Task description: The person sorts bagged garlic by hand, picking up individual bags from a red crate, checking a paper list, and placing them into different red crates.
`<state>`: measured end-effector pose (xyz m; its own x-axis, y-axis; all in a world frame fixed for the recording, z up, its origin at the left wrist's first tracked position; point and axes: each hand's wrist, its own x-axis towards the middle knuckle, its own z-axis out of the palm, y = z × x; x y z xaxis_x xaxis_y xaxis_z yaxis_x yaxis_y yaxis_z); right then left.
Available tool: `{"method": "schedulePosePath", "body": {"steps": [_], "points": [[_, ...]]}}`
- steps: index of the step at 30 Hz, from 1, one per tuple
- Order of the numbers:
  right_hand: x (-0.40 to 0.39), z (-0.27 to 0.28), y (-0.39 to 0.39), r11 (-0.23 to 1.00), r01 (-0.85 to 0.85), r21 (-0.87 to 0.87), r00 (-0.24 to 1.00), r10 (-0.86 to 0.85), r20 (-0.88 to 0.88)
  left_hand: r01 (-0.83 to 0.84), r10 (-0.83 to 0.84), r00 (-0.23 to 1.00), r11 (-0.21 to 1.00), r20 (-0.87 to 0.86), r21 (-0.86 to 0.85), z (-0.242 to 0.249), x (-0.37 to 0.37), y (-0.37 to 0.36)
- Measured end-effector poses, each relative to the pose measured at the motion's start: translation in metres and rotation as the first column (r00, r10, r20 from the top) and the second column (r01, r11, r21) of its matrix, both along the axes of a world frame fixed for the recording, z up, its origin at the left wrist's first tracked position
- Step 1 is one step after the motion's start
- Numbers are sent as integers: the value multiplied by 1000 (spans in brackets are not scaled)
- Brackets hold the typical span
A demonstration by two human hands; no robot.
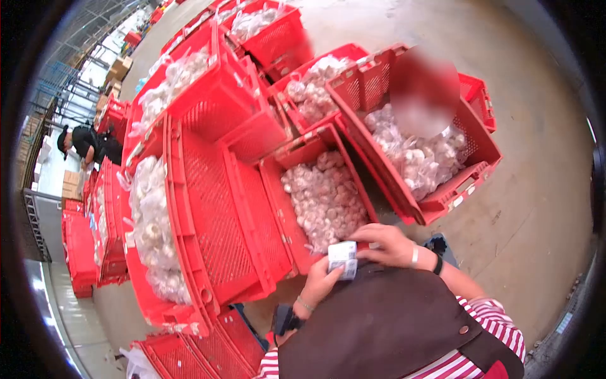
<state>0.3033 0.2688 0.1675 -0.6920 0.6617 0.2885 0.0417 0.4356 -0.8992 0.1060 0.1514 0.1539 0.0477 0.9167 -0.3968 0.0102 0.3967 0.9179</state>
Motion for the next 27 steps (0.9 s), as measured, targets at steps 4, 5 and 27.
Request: {"method": "schedulePosePath", "body": {"steps": [4, 5, 27], "points": [[-47, -23, -23, 981, -190, 47, 965, 178, 193, 6, -6, 1000, 998, -3, -64, -6, -6, -11], [-52, -26, -25, 977, -210, 38, 960, 199, 195, -4, 4, 1000, 997, 6, -80, -13, -11, -18], [-205, -430, 31, 938, 339, -70, 804, -250, 540, -220, 331, 944, 663, 16, -716, -158, -66, -141]]}}
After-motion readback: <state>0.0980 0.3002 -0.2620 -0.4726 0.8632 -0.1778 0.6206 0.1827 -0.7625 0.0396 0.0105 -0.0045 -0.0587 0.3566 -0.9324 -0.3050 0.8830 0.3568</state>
